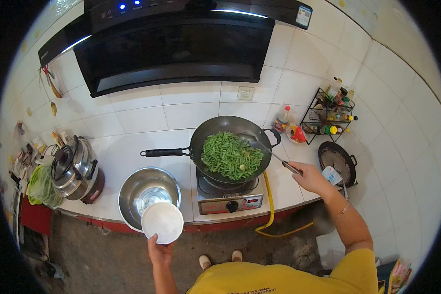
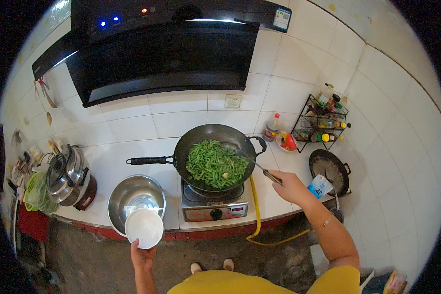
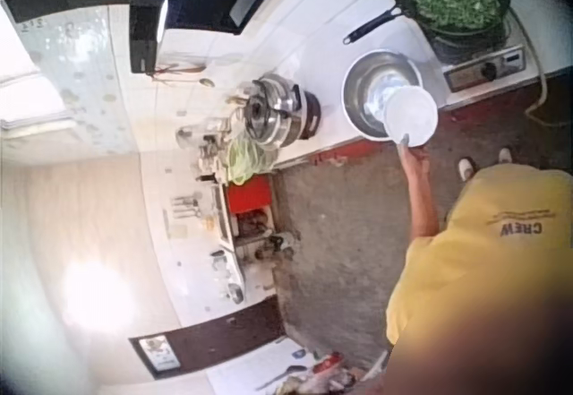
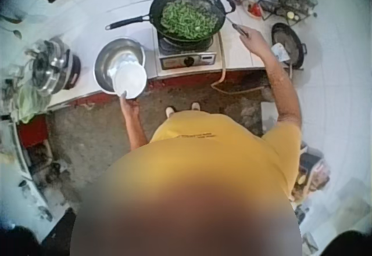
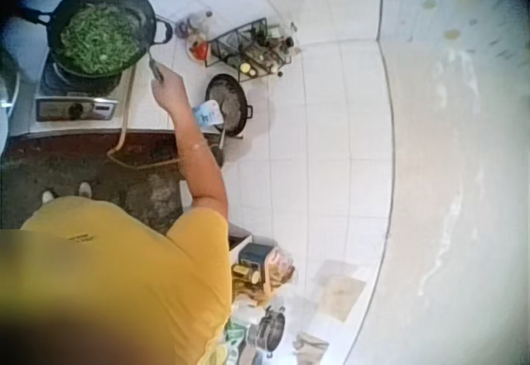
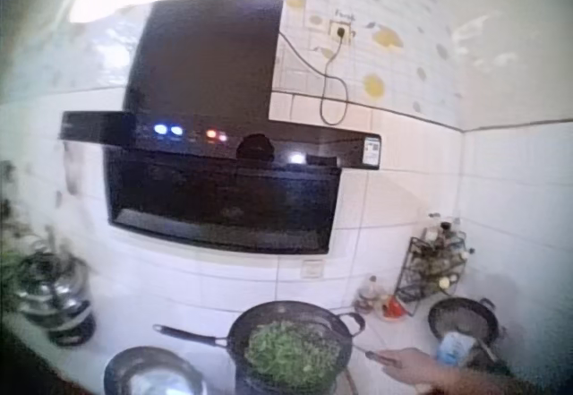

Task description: The person stirs green beans in a wok using a ladle, pours water from a bowl into the wok, rinses the bowl in a sink, and adds seasoning from a packet to the vegetables.

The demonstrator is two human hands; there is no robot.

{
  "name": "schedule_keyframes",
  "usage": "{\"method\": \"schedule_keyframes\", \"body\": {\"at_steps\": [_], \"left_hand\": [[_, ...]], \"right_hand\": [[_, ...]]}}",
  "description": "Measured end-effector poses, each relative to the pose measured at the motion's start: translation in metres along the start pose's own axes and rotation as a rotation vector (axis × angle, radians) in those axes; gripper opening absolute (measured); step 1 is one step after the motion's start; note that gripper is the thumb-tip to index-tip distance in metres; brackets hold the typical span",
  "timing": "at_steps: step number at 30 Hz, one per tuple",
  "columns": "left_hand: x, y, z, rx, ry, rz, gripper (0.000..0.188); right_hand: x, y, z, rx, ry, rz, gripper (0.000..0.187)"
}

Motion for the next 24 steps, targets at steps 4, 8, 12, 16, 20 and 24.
{"method": "schedule_keyframes", "body": {"at_steps": [4,8,12,16,20,24], "left_hand": [[0.002,0.003,0.001,-0.023,0.013,0.025,0.064],[-0.009,0.011,-0.006,-0.046,-0.026,0.027,0.062],[-0.012,0.009,-0.013,-0.062,-0.048,0.021,0.062],[-0.015,0.012,-0.011,-0.050,-0.077,0.022,0.063],[-0.004,0.011,-0.009,-0.013,-0.078,0.019,0.063],[-0.004,0.009,-0.001,-0.001,-0.010,-0.005,0.064]], "right_hand": [[0.036,-0.032,0.056,-0.010,-0.058,0.104,0.046],[0.072,-0.024,0.091,0.318,0.186,0.568,0.049],[0.081,-0.012,0.091,-0.056,0.218,0.174,0.048],[0.020,0.020,0.044,-0.314,0.160,-0.344,0.044],[-0.049,0.065,-0.005,-0.259,0.127,-0.525,0.039],[-0.081,0.086,-0.027,-0.193,0.220,-0.524,0.039]]}}
Point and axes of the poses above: each hand's wrist, its own z-axis towards the middle knuckle, its own x-axis out of the palm, y = z × x, the point moved 2 cm from there along z, towards the middle knuckle, and after that the axes turned 4 degrees about x, right-handed, at the moved point
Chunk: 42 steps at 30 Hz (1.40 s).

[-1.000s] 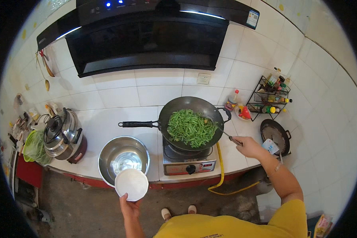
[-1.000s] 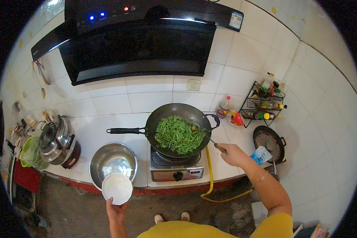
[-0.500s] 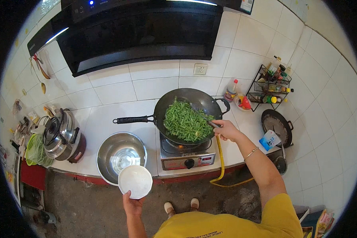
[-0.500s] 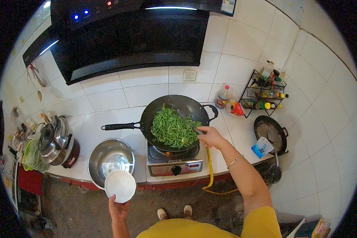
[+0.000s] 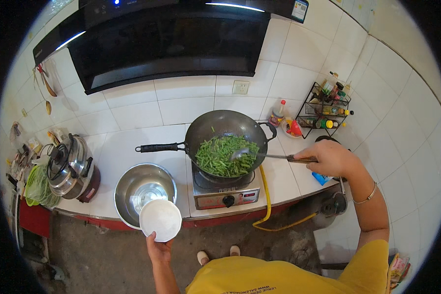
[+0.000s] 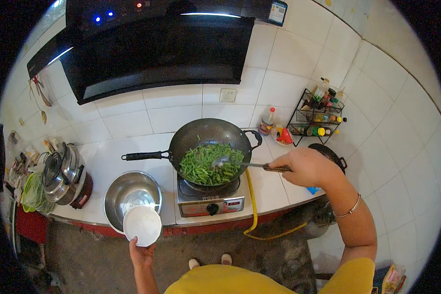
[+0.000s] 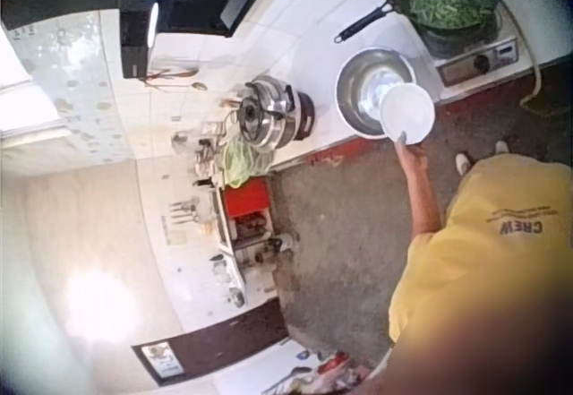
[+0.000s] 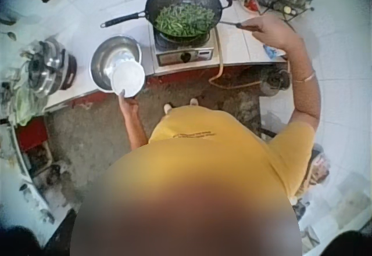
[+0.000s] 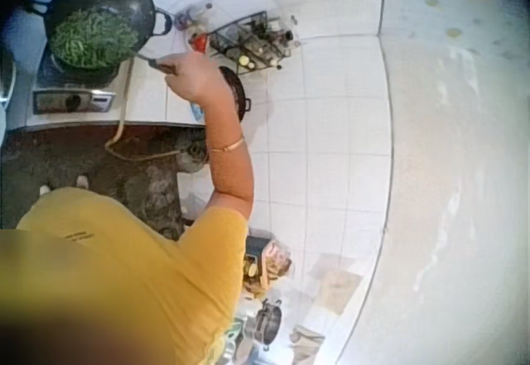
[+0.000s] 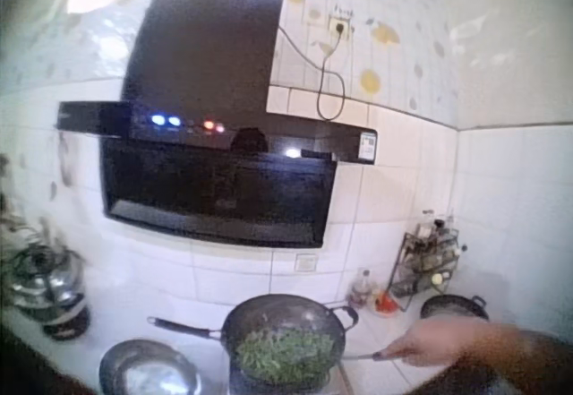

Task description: The person stirs green beans in a wok using a ladle, pours water from a bowl into the wok, rinses the bowl in a sink, and adds seasoning from a packet to the vegetables.

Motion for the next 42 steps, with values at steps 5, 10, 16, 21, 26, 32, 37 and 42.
{"method": "schedule_keyframes", "body": {"at_steps": [5,10,16,21,26,32,37,42], "left_hand": [[0.004,0.001,0.006,-0.029,0.041,0.001,0.064],[0.001,-0.004,0.004,-0.029,0.028,-0.008,0.065],[-0.021,-0.004,0.001,-0.038,0.009,0.008,0.065],[-0.013,-0.006,-0.002,-0.049,-0.031,0.022,0.065],[-0.008,-0.010,0.000,-0.025,-0.008,0.043,0.064],[-0.013,-0.007,0.005,-0.026,-0.006,0.013,0.064],[0.001,-0.009,0.006,-0.034,-0.018,0.012,0.065],[-0.001,-0.015,0.003,-0.048,0.043,0.039,0.067]], "right_hand": [[0.079,0.004,0.040,0.142,0.017,-0.111,0.039],[0.106,-0.023,0.074,0.201,-0.177,0.021,0.040],[0.122,-0.042,0.079,0.254,-0.362,0.233,0.040],[0.175,-0.028,0.116,0.477,0.003,1.024,0.043],[0.135,-0.011,0.078,-0.066,-0.131,0.517,0.041],[0.049,0.017,0.008,-0.020,0.042,0.429,0.039],[0.100,0.029,0.027,0.090,0.060,0.207,0.040],[0.101,0.013,0.039,0.042,-0.098,0.368,0.038]]}}
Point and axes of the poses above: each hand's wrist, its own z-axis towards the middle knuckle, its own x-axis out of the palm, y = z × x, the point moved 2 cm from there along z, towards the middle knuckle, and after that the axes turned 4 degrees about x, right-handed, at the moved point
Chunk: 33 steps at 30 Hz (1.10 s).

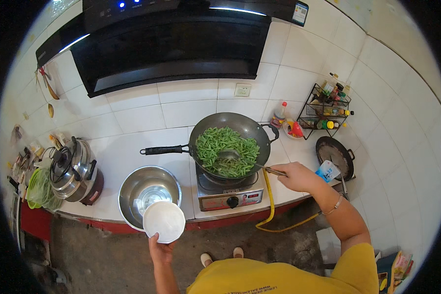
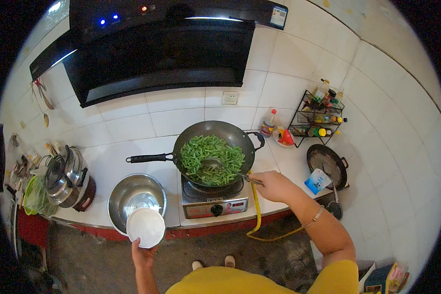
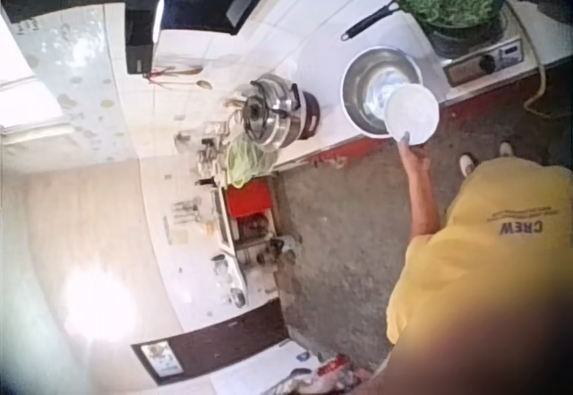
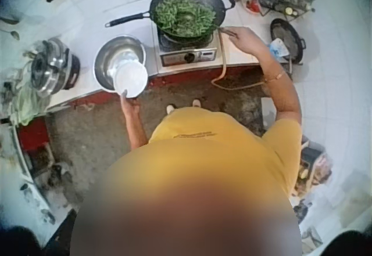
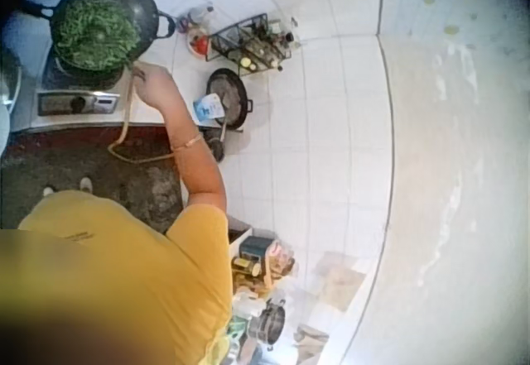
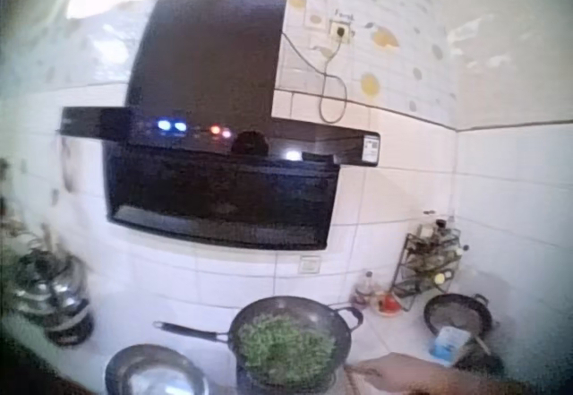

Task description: The person stirs green beans in a wok using a ladle, pours water from a bowl into the wok, rinses the bowl in a sink, and adds seasoning from a packet to the vegetables.

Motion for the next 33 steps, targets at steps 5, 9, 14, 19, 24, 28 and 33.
{"method": "schedule_keyframes", "body": {"at_steps": [5,9,14,19,24,28,33], "left_hand": [[-0.008,0.002,0.000,0.003,-0.014,0.023,0.066],[-0.007,0.005,0.004,-0.019,-0.038,0.023,0.066],[-0.008,0.004,0.003,0.004,-0.001,0.008,0.065],[0.001,0.005,0.006,-0.020,0.025,-0.008,0.062],[0.009,0.010,0.007,-0.034,-0.024,-0.001,0.061],[0.003,0.015,0.008,-0.041,-0.030,0.024,0.065],[-0.005,0.015,0.003,-0.025,-0.031,0.005,0.063]], "right_hand": [[0.034,-0.019,0.009,0.087,-0.205,-0.068,0.041],[0.093,-0.041,0.015,-0.046,-0.222,0.112,0.047],[0.060,-0.005,-0.033,0.009,-0.047,-0.026,0.045],[0.027,-0.011,-0.032,0.045,-0.051,0.002,0.043],[0.059,-0.040,0.010,0.125,-0.106,0.183,0.043],[0.071,-0.062,0.033,0.081,-0.284,0.319,0.041],[0.032,-0.035,0.005,0.230,-0.067,0.403,0.042]]}}
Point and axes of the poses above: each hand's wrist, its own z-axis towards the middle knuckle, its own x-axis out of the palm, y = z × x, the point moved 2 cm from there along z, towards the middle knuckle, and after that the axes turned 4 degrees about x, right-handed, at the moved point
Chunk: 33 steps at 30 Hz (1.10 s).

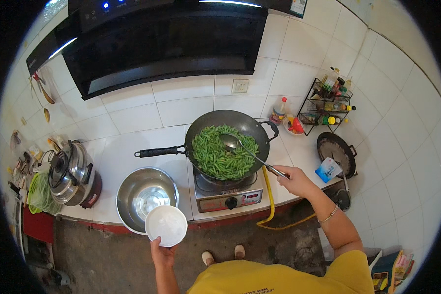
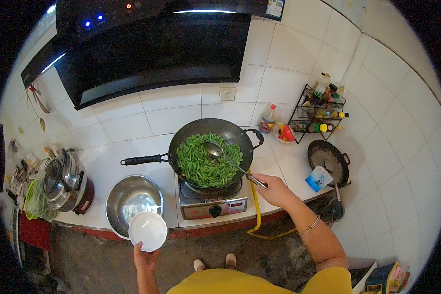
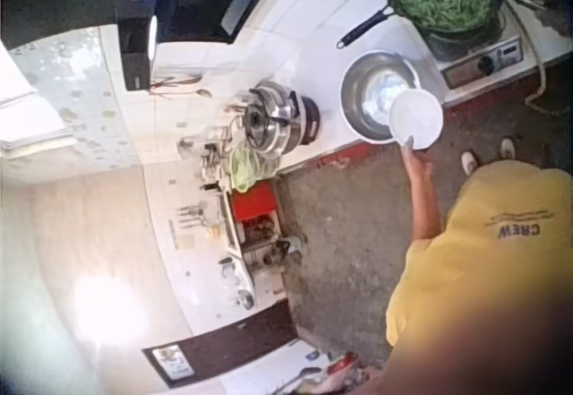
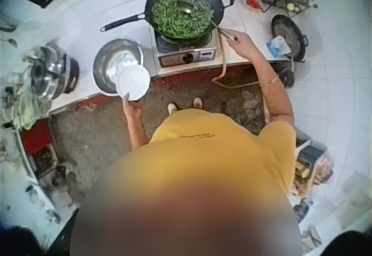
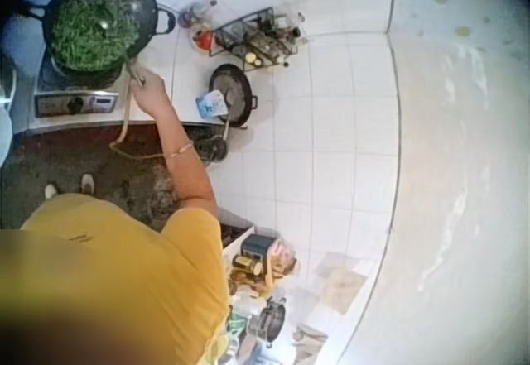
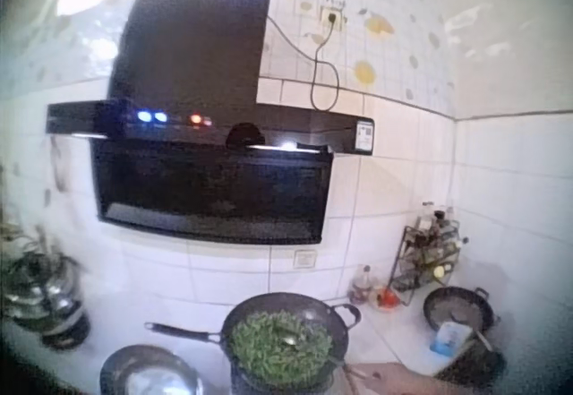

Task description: The person stirs green beans in a wok using a ladle, pours water from a bowl into the wok, rinses the bowl in a sink, and adds seasoning from a packet to the vegetables.

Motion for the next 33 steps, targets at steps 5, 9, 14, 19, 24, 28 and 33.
{"method": "schedule_keyframes", "body": {"at_steps": [5,9,14,19,24,28,33], "left_hand": [[0.000,0.003,0.002,-0.049,0.013,-0.044,0.060],[0.000,0.002,-0.001,0.016,-0.015,-0.009,0.063],[0.002,0.004,0.001,-0.003,0.014,-0.009,0.064],[0.005,0.005,-0.002,-0.027,0.000,-0.005,0.062],[0.007,0.005,-0.006,-0.024,0.016,0.000,0.062],[0.007,0.007,-0.005,-0.020,0.004,0.012,0.063],[0.008,0.004,-0.005,-0.039,0.014,0.014,0.065]], "right_hand": [[0.027,-0.048,0.011,-0.157,-0.078,-0.123,0.042],[0.016,-0.028,0.007,-0.147,-0.085,-0.048,0.044],[0.025,-0.026,0.003,-0.135,-0.027,-0.039,0.044],[0.033,-0.032,0.014,-0.155,-0.043,-0.035,0.043],[0.023,-0.022,0.004,-0.117,-0.054,-0.041,0.042],[0.035,-0.037,0.008,-0.249,-0.102,-0.095,0.042],[0.040,-0.033,0.022,-0.137,-0.068,-0.216,0.043]]}}
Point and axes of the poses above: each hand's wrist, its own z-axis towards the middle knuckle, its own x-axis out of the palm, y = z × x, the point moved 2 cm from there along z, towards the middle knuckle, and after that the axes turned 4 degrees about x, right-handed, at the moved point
